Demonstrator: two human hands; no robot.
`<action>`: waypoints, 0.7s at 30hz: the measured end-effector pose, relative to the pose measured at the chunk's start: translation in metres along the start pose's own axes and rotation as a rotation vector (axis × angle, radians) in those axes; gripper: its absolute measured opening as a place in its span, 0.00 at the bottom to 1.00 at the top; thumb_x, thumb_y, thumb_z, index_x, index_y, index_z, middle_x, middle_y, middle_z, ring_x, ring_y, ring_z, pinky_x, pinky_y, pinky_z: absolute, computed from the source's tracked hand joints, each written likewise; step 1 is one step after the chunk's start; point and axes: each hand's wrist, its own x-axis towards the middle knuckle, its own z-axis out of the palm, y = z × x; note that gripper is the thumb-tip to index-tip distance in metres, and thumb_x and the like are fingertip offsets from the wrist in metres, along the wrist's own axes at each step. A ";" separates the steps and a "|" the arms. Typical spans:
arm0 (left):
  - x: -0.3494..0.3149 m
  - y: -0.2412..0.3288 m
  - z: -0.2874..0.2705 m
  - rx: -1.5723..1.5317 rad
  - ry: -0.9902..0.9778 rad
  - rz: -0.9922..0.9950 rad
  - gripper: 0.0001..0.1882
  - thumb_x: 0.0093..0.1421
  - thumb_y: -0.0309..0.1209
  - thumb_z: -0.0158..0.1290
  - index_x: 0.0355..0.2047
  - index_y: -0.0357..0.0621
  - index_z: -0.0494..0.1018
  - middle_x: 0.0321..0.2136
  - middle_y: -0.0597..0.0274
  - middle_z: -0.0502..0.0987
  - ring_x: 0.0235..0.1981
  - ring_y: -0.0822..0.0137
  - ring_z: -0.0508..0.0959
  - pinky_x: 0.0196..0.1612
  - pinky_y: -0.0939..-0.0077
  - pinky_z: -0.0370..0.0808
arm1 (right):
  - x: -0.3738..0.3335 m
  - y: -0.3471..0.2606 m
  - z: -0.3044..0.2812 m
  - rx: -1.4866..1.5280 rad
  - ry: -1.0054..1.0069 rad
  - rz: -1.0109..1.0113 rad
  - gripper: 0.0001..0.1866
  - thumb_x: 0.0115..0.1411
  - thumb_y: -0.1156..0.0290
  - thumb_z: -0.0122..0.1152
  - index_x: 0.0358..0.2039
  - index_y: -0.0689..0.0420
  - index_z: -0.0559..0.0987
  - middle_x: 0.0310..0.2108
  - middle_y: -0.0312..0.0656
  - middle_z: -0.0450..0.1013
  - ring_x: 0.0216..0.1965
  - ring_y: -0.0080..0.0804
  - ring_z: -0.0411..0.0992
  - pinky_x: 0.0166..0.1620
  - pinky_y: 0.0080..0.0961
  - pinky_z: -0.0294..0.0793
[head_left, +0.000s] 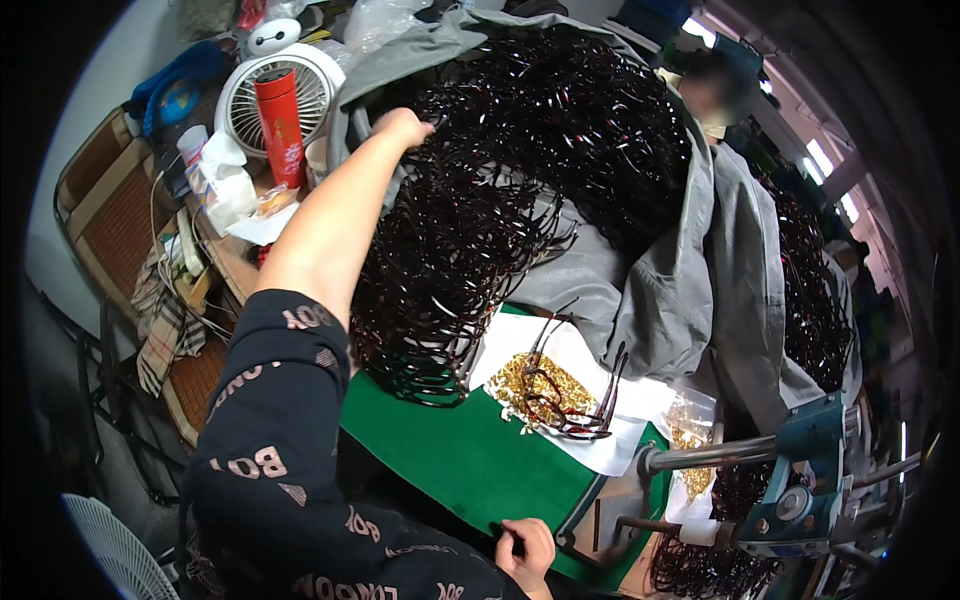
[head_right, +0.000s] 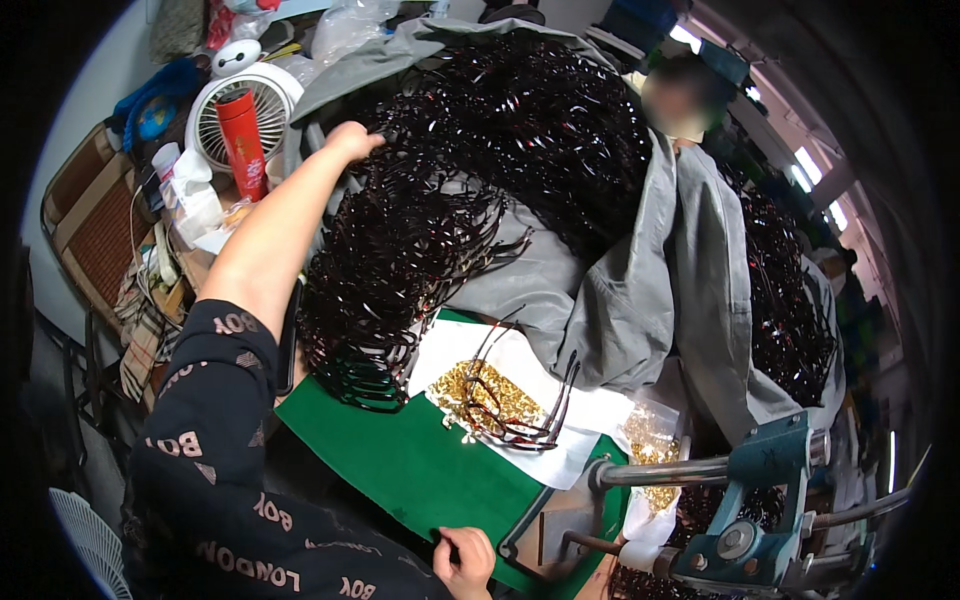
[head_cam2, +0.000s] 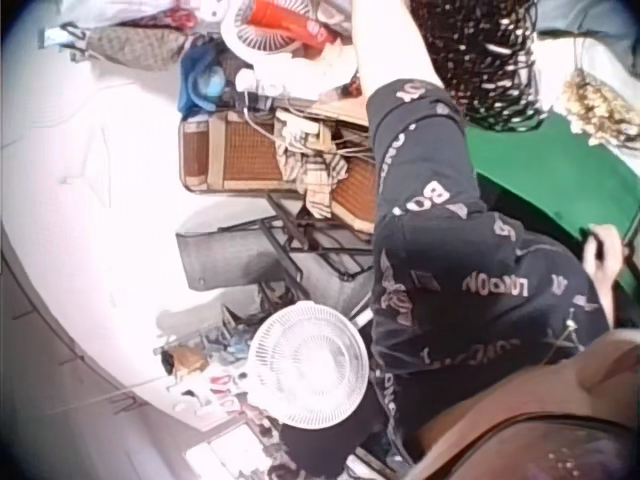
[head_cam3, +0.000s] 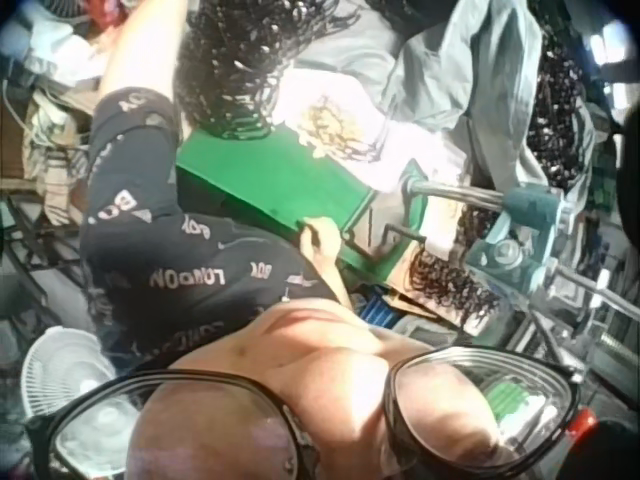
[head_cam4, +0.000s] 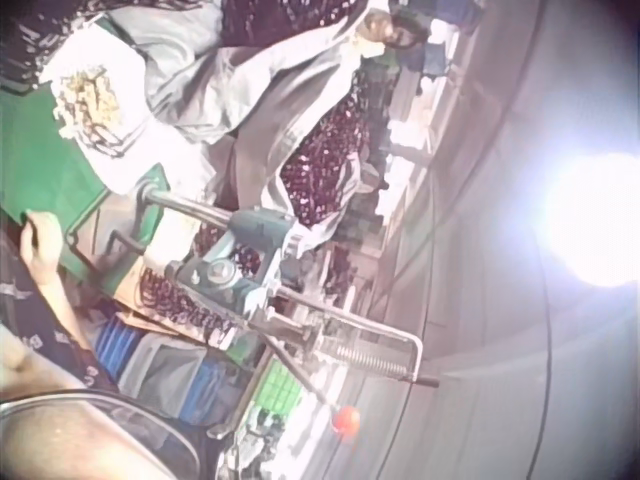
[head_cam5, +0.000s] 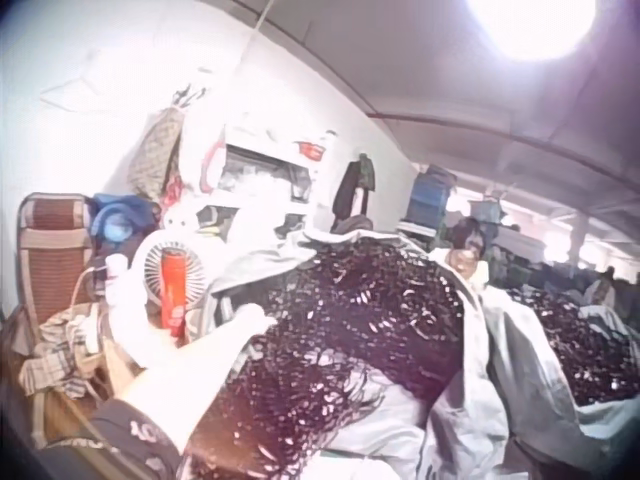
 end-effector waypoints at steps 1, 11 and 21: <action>0.002 0.001 -0.004 0.063 0.052 -0.014 0.35 0.46 0.58 0.56 0.37 0.33 0.75 0.38 0.44 0.76 0.42 0.51 0.75 0.46 0.64 0.70 | 0.002 0.000 0.000 -0.008 0.006 0.001 0.09 0.40 0.86 0.55 0.25 0.61 0.75 0.21 0.44 0.71 0.22 0.38 0.70 0.27 0.26 0.70; -0.039 -0.043 -0.054 -0.205 0.504 0.410 0.11 0.52 0.34 0.52 0.35 0.47 0.78 0.34 0.50 0.78 0.37 0.55 0.77 0.41 0.67 0.73 | -0.001 0.008 -0.002 -0.005 -0.078 0.024 0.09 0.42 0.85 0.57 0.26 0.61 0.75 0.23 0.44 0.72 0.24 0.39 0.71 0.29 0.28 0.70; -0.044 -0.009 -0.140 -0.588 0.318 0.779 0.10 0.57 0.27 0.51 0.40 0.42 0.76 0.36 0.64 0.78 0.39 0.73 0.76 0.46 0.80 0.70 | 0.014 0.003 -0.010 0.102 -0.067 0.216 0.04 0.49 0.82 0.56 0.28 0.62 0.76 0.26 0.45 0.73 0.27 0.35 0.72 0.33 0.24 0.71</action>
